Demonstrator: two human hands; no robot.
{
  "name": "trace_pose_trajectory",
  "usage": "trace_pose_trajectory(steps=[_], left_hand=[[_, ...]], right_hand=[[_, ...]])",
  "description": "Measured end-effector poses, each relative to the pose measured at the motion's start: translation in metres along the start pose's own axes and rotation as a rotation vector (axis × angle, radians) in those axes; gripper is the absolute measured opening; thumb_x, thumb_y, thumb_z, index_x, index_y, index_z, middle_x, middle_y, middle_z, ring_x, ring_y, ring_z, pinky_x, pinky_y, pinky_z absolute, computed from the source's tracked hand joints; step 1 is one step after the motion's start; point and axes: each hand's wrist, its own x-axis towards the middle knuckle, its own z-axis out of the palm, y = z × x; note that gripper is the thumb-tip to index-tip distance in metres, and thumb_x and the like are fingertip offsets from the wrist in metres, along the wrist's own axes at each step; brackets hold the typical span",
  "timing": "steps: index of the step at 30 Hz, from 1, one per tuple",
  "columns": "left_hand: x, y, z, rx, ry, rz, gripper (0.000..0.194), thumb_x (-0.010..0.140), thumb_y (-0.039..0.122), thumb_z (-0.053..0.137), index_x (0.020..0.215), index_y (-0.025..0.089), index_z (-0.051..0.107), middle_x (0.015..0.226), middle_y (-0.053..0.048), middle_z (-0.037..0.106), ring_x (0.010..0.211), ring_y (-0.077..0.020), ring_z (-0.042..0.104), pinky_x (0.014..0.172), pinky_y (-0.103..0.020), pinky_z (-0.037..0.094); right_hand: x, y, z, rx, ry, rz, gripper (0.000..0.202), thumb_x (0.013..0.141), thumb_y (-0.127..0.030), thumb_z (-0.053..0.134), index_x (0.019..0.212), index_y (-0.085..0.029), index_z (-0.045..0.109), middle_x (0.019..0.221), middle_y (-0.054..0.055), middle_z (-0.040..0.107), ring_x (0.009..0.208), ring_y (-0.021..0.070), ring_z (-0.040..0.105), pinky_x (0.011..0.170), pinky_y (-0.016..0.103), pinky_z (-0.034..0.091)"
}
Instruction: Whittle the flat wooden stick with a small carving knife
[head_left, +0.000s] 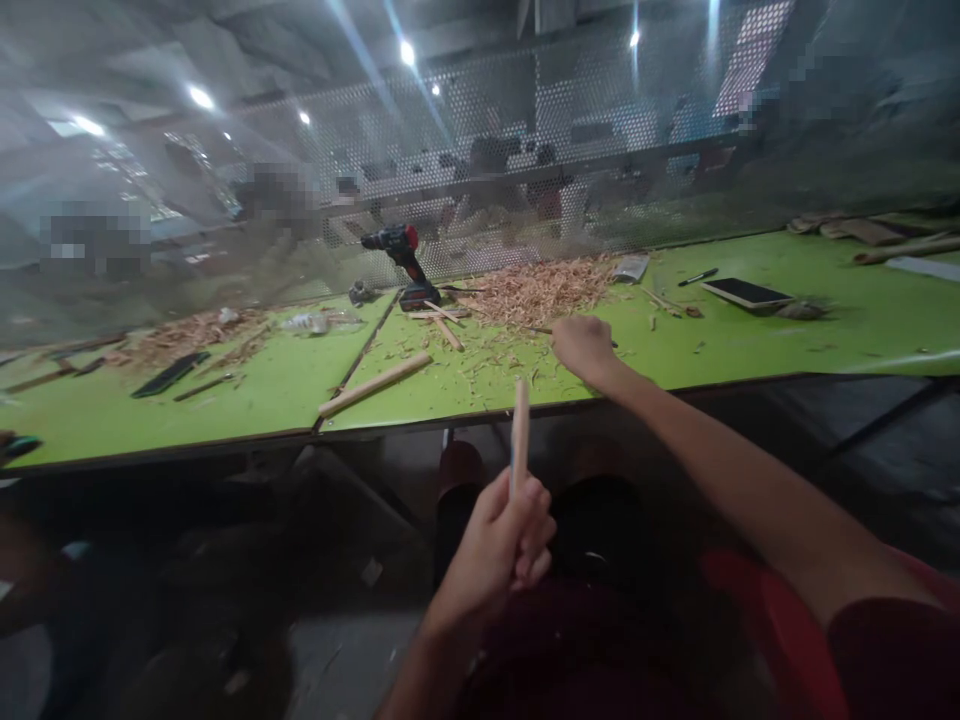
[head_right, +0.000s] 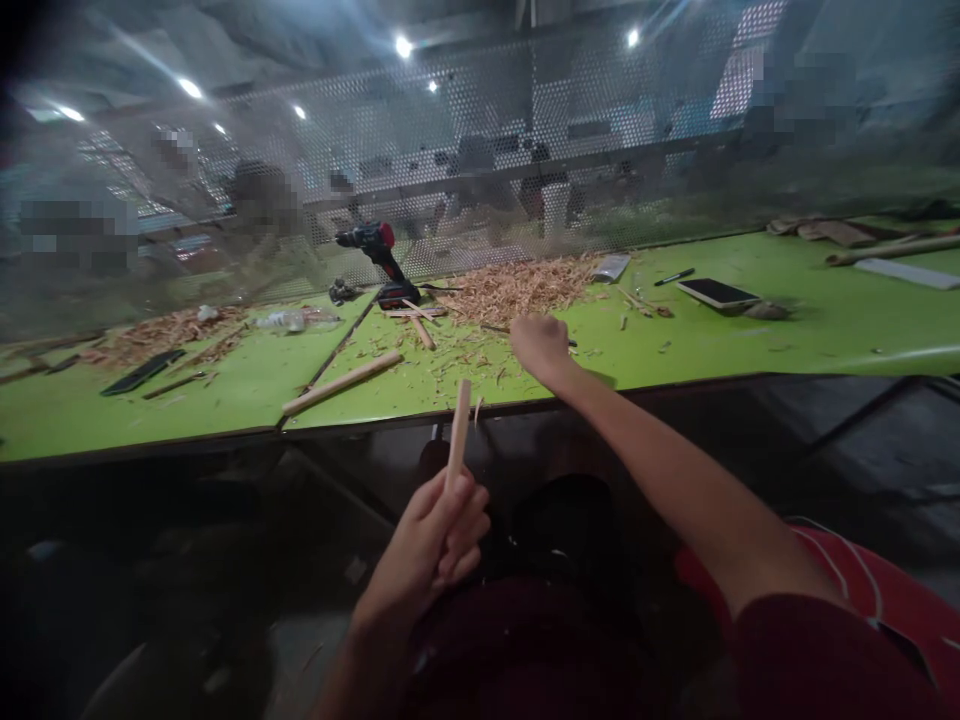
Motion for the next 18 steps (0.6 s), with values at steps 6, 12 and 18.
trace_pose_trajectory(steps=[6, 12, 18], left_hand=[[0.016, 0.005, -0.01, 0.002, 0.012, 0.04, 0.056, 0.086, 0.058, 0.082, 0.08, 0.022, 0.039, 0.055, 0.013, 0.037, 0.038, -0.001, 0.024, 0.033, -0.011, 0.017], [0.017, 0.001, -0.008, 0.018, 0.056, 0.056, 0.058, 0.084, 0.059, 0.084, 0.083, 0.023, 0.038, 0.053, 0.014, 0.039, 0.035, -0.0005, 0.026, 0.032, -0.011, 0.018], [0.022, 0.001, -0.008, 0.052, 0.169, 0.065, 0.062, 0.079, 0.061, 0.086, 0.083, 0.024, 0.037, 0.053, 0.015, 0.038, 0.037, -0.001, 0.029, 0.034, -0.011, 0.018]], right_hand=[[-0.062, -0.016, -0.008, 0.013, -0.083, -0.086, 0.035, 0.105, -0.029, 0.051, 0.108, -0.02, 0.084, 0.096, 0.014, 0.081, 0.087, 0.0228, 0.072, 0.072, 0.028, 0.044], [-0.107, -0.042, -0.003, -0.04, -0.227, -0.227, 0.035, 0.106, -0.015, 0.047, 0.115, -0.019, 0.08, 0.093, 0.015, 0.081, 0.086, 0.0251, 0.076, 0.069, 0.03, 0.048], [-0.098, -0.045, 0.008, -0.064, -0.161, -0.263, 0.036, 0.105, -0.008, 0.042, 0.112, -0.013, 0.077, 0.093, 0.019, 0.081, 0.091, 0.0296, 0.078, 0.072, 0.033, 0.054]])
